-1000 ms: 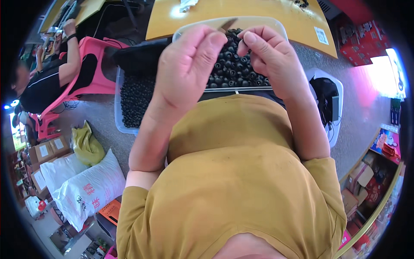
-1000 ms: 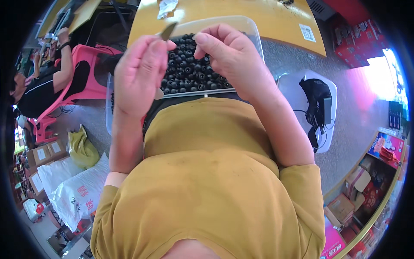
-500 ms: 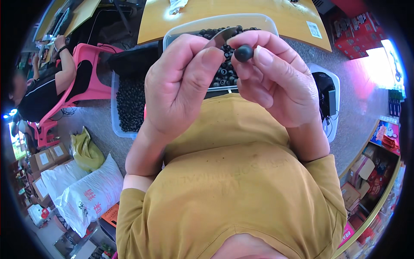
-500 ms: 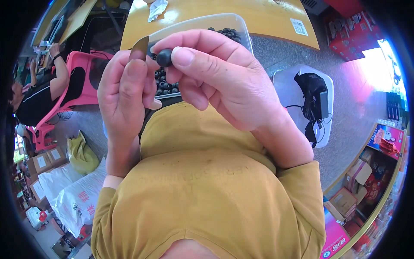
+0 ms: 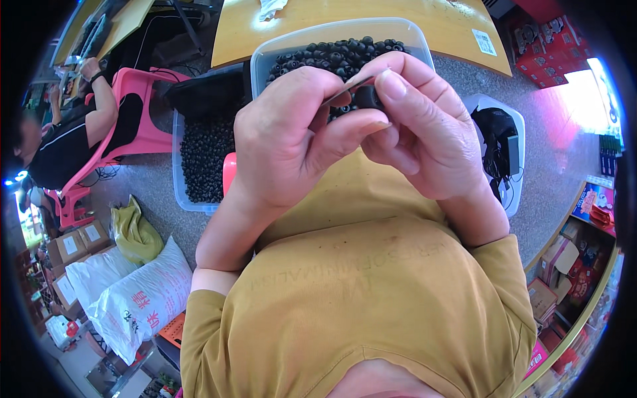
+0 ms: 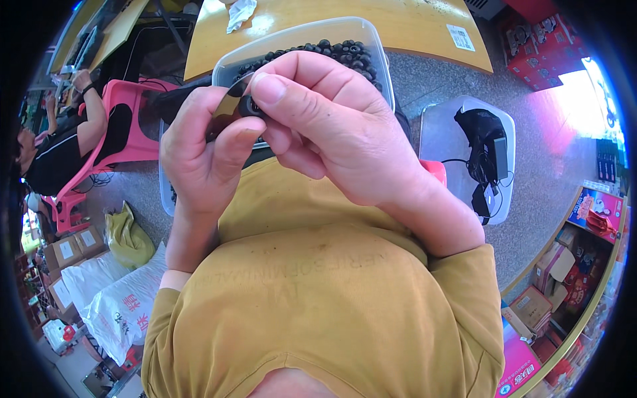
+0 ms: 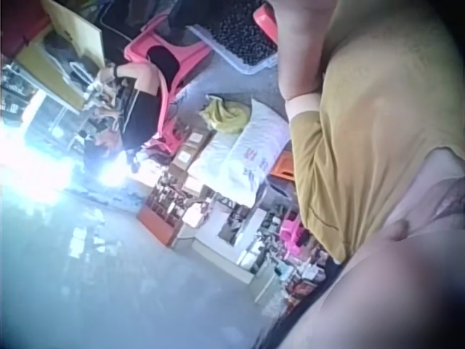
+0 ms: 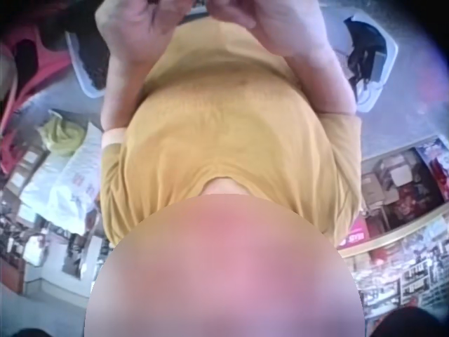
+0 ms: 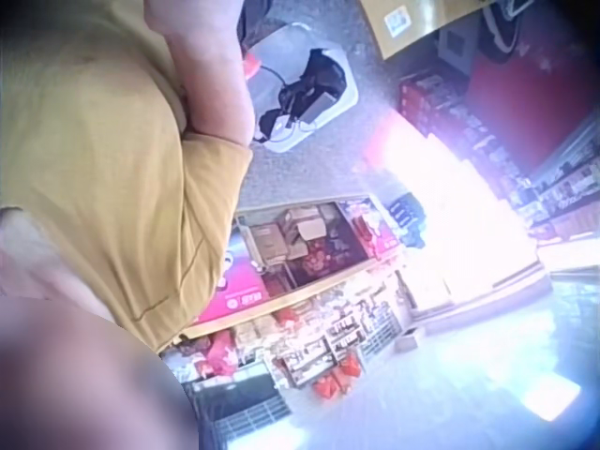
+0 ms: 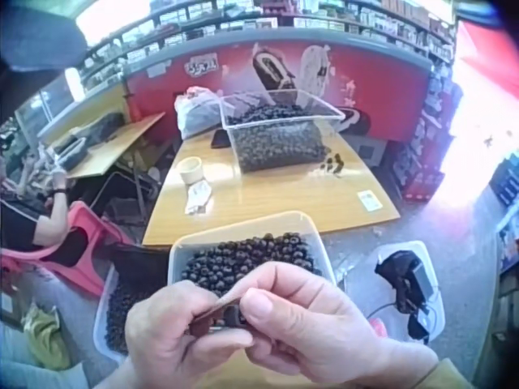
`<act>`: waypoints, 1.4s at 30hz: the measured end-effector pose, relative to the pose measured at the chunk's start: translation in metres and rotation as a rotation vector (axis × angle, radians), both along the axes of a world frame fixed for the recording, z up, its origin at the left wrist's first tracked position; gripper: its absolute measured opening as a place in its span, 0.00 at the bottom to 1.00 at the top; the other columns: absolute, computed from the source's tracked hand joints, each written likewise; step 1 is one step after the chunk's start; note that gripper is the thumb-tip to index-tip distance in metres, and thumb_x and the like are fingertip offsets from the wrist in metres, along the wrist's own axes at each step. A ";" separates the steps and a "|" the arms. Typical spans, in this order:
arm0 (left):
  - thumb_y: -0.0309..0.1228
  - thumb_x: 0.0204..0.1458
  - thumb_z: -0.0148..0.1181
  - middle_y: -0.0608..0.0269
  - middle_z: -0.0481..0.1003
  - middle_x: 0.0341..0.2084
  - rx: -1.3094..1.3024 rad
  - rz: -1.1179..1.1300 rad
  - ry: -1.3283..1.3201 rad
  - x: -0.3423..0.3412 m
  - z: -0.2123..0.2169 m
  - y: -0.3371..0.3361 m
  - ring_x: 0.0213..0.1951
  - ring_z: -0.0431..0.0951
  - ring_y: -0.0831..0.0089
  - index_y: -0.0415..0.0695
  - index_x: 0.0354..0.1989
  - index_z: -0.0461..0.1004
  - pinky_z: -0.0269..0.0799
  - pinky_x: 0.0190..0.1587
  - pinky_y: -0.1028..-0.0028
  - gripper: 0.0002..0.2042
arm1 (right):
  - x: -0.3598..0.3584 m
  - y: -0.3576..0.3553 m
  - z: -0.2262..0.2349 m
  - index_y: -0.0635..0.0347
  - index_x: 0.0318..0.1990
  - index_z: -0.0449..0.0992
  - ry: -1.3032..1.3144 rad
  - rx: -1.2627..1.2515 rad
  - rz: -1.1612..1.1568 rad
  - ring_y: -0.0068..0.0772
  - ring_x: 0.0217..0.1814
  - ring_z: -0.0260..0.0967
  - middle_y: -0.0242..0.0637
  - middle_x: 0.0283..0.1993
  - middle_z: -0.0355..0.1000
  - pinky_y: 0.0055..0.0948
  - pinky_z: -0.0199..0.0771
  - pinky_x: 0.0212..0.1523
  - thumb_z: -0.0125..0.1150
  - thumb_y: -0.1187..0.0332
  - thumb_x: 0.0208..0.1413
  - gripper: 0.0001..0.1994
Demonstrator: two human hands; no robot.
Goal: Wrapping small black spherical components with a material and placing them in a container.
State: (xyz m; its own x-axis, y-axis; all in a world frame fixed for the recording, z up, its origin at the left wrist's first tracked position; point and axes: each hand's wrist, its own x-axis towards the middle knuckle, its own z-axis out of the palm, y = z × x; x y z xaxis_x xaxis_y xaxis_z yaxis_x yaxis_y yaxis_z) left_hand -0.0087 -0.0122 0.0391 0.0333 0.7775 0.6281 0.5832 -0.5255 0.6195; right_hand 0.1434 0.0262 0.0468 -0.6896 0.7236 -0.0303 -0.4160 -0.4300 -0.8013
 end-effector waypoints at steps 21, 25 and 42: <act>0.33 0.40 0.65 0.65 0.61 0.09 0.270 -0.037 0.175 0.003 -0.007 0.001 0.12 0.63 0.70 0.43 0.16 0.61 0.59 0.14 0.76 0.16 | -0.004 -0.008 -0.005 0.62 0.37 0.66 0.064 -0.040 -0.023 0.10 0.12 0.40 0.24 0.17 0.55 0.12 0.40 0.13 0.44 0.63 0.60 0.11; 0.36 0.38 0.66 0.65 0.60 0.09 0.240 0.079 0.200 0.003 0.002 0.000 0.12 0.63 0.71 0.43 0.16 0.62 0.59 0.13 0.75 0.16 | -0.004 -0.010 -0.003 0.62 0.37 0.66 0.058 -0.022 -0.029 0.10 0.13 0.40 0.25 0.17 0.55 0.12 0.40 0.14 0.44 0.63 0.60 0.11; 0.36 0.37 0.66 0.66 0.58 0.08 0.309 -0.068 0.167 0.001 -0.004 0.002 0.10 0.60 0.71 0.43 0.13 0.59 0.55 0.12 0.75 0.19 | -0.001 -0.007 -0.002 0.61 0.35 0.65 0.056 -0.110 0.032 0.11 0.11 0.41 0.24 0.13 0.52 0.13 0.40 0.12 0.42 0.62 0.60 0.11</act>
